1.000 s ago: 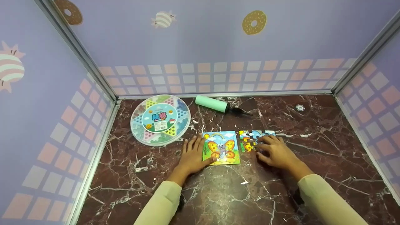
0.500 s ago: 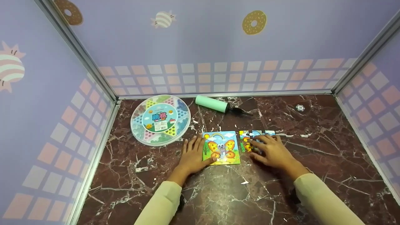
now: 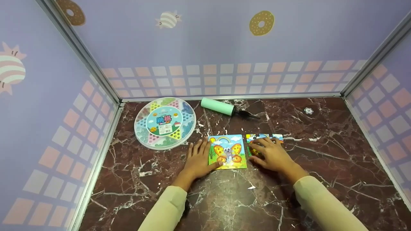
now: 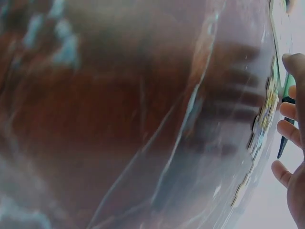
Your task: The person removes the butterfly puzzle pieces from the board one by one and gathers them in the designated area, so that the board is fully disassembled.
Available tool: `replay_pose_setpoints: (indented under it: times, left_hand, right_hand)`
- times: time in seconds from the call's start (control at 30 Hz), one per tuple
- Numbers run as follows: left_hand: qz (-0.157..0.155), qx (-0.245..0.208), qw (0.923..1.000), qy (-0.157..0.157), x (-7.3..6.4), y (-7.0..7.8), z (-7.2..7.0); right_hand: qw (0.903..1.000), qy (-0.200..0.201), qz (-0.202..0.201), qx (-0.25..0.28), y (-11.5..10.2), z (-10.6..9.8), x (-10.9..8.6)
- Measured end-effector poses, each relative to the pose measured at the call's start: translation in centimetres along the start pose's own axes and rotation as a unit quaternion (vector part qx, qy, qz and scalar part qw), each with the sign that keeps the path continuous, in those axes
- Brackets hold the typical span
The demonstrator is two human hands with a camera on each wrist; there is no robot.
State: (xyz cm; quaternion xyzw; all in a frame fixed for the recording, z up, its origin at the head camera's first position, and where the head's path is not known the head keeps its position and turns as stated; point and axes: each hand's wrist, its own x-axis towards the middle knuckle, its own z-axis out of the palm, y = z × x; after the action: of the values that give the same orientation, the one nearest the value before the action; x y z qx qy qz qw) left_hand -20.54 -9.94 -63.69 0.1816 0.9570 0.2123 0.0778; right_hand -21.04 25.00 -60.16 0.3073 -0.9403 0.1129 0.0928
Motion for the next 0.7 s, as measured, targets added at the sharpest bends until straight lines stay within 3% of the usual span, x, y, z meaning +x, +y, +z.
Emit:
replay_pose_setpoints:
  times: [0.7]
  left_hand:
    - [0.003,0.002,1.0,0.004,0.0,-0.1,0.2]
  right_hand:
    - [0.9994,-0.025,0.016,0.017,-2.3,1.2,2.2]
